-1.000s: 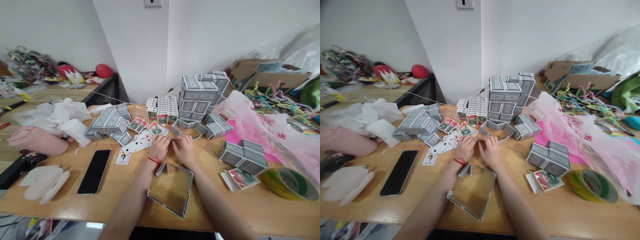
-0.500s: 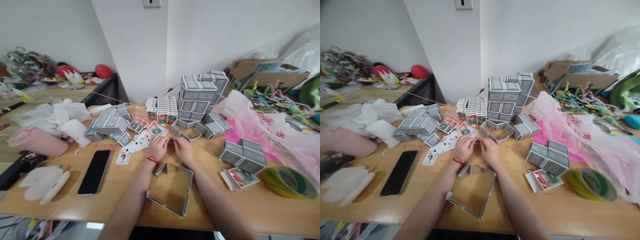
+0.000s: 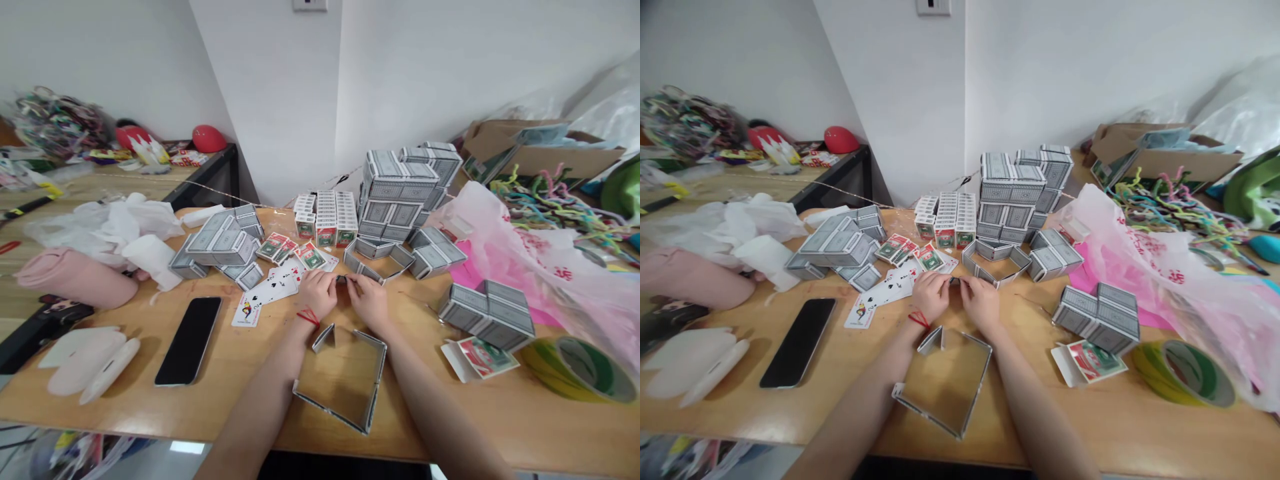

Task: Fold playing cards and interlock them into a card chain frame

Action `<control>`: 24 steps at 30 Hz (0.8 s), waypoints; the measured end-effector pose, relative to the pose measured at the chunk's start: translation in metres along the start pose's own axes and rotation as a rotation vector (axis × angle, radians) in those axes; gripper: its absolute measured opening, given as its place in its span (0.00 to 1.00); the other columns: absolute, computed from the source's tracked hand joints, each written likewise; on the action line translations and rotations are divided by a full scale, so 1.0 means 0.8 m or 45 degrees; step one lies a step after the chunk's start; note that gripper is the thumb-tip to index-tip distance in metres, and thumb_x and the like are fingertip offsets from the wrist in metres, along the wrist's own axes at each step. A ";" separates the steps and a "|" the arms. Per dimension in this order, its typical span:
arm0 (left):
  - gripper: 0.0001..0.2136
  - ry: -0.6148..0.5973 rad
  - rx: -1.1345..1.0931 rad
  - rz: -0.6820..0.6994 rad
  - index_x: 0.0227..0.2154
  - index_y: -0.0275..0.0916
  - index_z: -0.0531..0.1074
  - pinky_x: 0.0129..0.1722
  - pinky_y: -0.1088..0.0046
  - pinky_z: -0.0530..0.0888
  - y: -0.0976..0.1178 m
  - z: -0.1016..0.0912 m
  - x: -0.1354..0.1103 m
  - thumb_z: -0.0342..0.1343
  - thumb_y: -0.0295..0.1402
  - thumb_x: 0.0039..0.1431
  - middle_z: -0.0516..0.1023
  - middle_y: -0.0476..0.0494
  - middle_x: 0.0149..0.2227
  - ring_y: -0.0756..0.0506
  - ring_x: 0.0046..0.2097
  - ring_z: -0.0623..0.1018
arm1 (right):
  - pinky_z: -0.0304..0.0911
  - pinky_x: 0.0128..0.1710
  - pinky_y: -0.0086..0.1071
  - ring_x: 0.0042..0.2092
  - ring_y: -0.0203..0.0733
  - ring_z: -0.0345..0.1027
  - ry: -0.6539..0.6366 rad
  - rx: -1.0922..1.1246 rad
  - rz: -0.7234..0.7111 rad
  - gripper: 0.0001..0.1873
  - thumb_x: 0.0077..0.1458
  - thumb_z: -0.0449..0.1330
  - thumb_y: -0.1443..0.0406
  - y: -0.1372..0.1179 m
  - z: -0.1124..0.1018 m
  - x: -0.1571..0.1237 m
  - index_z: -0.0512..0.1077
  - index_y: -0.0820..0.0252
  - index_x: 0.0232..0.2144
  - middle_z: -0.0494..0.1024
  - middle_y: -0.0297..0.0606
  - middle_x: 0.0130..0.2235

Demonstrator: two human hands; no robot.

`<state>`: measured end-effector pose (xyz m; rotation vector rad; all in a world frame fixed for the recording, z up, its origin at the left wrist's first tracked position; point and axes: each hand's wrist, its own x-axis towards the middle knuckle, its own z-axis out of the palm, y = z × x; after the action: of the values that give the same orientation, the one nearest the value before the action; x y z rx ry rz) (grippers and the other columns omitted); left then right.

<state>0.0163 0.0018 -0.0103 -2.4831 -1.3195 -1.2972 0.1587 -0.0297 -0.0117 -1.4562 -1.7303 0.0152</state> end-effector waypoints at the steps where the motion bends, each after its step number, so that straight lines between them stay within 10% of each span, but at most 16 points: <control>1: 0.07 -0.003 0.001 -0.004 0.29 0.38 0.70 0.37 0.66 0.66 0.000 0.000 0.000 0.46 0.27 0.54 0.75 0.45 0.27 0.46 0.35 0.73 | 0.63 0.34 0.30 0.33 0.38 0.70 0.001 -0.013 0.000 0.10 0.54 0.50 0.65 -0.001 0.000 0.000 0.72 0.59 0.33 0.77 0.37 0.32; 16: 0.14 -0.091 -0.040 -0.058 0.34 0.39 0.69 0.39 0.65 0.69 -0.007 -0.001 -0.002 0.47 0.19 0.46 0.75 0.44 0.32 0.45 0.37 0.72 | 0.63 0.34 0.30 0.31 0.39 0.70 -0.090 -0.050 0.045 0.13 0.53 0.48 0.67 -0.001 0.001 -0.002 0.70 0.59 0.38 0.77 0.38 0.32; 24: 0.04 -0.008 -0.166 -0.171 0.28 0.38 0.69 0.37 0.68 0.69 -0.002 0.000 0.000 0.50 0.30 0.54 0.74 0.46 0.28 0.48 0.34 0.72 | 0.64 0.32 0.28 0.32 0.37 0.71 -0.131 0.103 0.178 0.12 0.54 0.49 0.63 0.001 0.002 -0.002 0.70 0.58 0.37 0.77 0.36 0.34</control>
<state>0.0151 0.0027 -0.0112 -2.5219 -1.4722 -1.4494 0.1586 -0.0301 -0.0144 -1.5366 -1.6860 0.2357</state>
